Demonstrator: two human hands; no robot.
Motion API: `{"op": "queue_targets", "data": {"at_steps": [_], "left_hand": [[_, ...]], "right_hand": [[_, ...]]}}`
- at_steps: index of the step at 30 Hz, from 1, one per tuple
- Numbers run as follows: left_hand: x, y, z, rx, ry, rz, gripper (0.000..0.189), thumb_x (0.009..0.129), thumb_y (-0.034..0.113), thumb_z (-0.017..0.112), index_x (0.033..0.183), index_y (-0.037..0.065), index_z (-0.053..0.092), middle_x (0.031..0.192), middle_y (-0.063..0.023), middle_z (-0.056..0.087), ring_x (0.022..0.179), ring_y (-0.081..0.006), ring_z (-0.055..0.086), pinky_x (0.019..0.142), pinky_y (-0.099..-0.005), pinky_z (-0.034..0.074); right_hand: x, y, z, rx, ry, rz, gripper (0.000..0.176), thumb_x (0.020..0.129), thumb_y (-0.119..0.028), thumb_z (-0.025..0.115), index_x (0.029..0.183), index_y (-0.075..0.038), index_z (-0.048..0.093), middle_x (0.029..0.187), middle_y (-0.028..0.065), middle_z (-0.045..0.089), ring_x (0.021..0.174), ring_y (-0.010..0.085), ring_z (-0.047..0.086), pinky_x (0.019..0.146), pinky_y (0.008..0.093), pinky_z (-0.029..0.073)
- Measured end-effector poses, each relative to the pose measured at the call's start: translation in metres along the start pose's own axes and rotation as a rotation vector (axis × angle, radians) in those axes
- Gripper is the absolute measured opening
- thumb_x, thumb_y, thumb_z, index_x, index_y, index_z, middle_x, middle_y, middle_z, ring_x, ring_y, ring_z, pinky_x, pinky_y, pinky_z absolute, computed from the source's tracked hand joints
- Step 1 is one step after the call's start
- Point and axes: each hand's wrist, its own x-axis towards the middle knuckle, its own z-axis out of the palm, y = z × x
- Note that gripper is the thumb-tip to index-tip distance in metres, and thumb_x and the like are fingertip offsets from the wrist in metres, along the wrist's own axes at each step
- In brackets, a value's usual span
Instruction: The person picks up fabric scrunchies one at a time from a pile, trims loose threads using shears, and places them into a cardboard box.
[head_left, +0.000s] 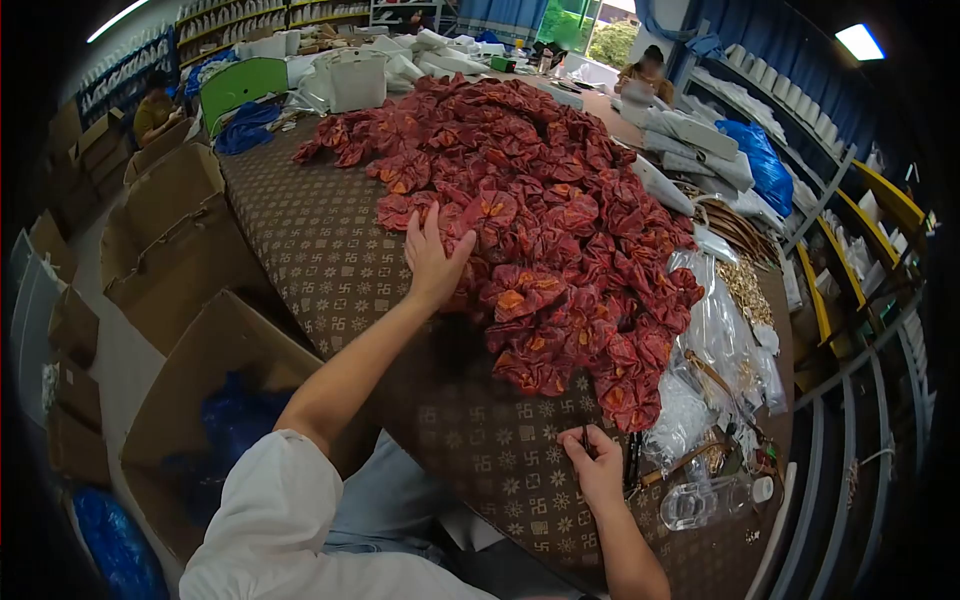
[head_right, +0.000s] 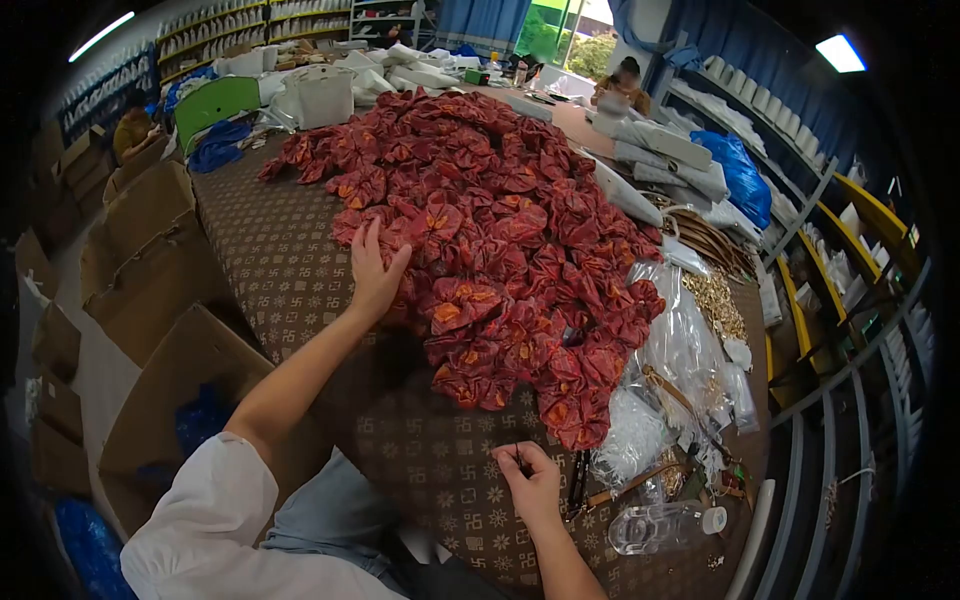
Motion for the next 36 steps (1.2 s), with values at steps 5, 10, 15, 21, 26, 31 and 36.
{"op": "queue_targets", "data": {"at_steps": [5, 10, 15, 21, 26, 31, 36], "left_hand": [[0.074, -0.054, -0.007, 0.1, 0.098, -0.268, 0.076, 0.075, 0.057, 0.047, 0.132, 0.014, 0.02, 0.135, -0.0226, 0.01, 0.124, -0.0385, 0.01, 0.099, -0.0494, 0.01], [0.103, -0.098, 0.016, 0.241, -0.201, -0.28, 0.075, 0.075, 0.066, 0.036, 0.131, 0.015, 0.029, 0.135, -0.0158, 0.022, 0.124, -0.0356, 0.019, 0.1, -0.048, 0.013], [0.099, -0.093, 0.042, -0.215, -0.526, -0.165, 0.066, 0.078, 0.059, 0.042, 0.122, 0.01, 0.043, 0.13, -0.0142, 0.03, 0.117, -0.0313, 0.033, 0.095, -0.0392, 0.03], [0.064, -0.084, 0.071, 0.051, -0.475, 0.151, 0.055, 0.079, 0.049, 0.049, 0.115, 0.006, 0.046, 0.116, -0.0169, 0.041, 0.107, -0.0315, 0.042, 0.085, -0.0384, 0.039], [0.031, -0.064, 0.083, 0.224, -0.207, 0.256, 0.044, 0.076, 0.04, 0.057, 0.103, 0.005, 0.05, 0.102, -0.0185, 0.047, 0.089, -0.036, 0.05, 0.071, -0.0412, 0.044], [0.032, -0.058, 0.073, -0.027, -0.124, 0.158, 0.046, 0.078, 0.04, 0.054, 0.109, 0.006, 0.052, 0.116, -0.024, 0.041, 0.099, -0.0393, 0.046, 0.083, -0.0408, 0.039], [0.058, -0.045, -0.009, -0.71, -0.379, -0.566, 0.049, 0.084, 0.044, 0.042, 0.115, 0.005, 0.048, 0.133, -0.0194, 0.025, 0.123, -0.0329, 0.022, 0.1, -0.0377, 0.021]], "right_hand": [[0.002, 0.008, -0.001, 0.037, 0.025, -0.001, 0.009, 0.08, -0.01, 0.056, 0.08, -0.002, 0.059, 0.064, -0.0058, 0.051, 0.051, -0.0001, 0.034, 0.046, 0.0164, 0.025], [0.003, 0.001, -0.004, -0.006, 0.009, 0.039, 0.011, 0.08, -0.009, 0.056, 0.081, 0.0, 0.06, 0.071, -0.0012, 0.051, 0.063, 0.0057, 0.043, 0.057, 0.0198, 0.033], [0.005, -0.003, 0.001, -0.023, 0.012, -0.004, 0.008, 0.078, -0.006, 0.056, 0.079, 0.001, 0.059, 0.072, -0.001, 0.049, 0.06, 0.0044, 0.042, 0.054, 0.0179, 0.032], [0.005, -0.003, 0.0, -0.04, 0.0, -0.032, 0.008, 0.078, -0.005, 0.056, 0.08, 0.002, 0.059, 0.076, 0.0036, 0.052, 0.071, 0.0104, 0.048, 0.065, 0.0221, 0.038], [0.007, 0.002, 0.004, -0.048, 0.004, -0.123, 0.008, 0.077, -0.004, 0.057, 0.08, 0.002, 0.06, 0.077, 0.004, 0.053, 0.072, 0.0108, 0.049, 0.065, 0.0233, 0.039], [0.004, -0.002, 0.001, -0.058, 0.014, -0.076, 0.007, 0.078, -0.004, 0.055, 0.079, 0.001, 0.059, 0.072, 0.0007, 0.05, 0.064, 0.0072, 0.046, 0.058, 0.0206, 0.035], [0.002, -0.004, -0.001, 0.059, 0.033, 0.006, 0.008, 0.081, -0.007, 0.053, 0.08, -0.001, 0.059, 0.061, -0.0041, 0.046, 0.049, 0.0026, 0.038, 0.044, 0.0181, 0.028]]}}
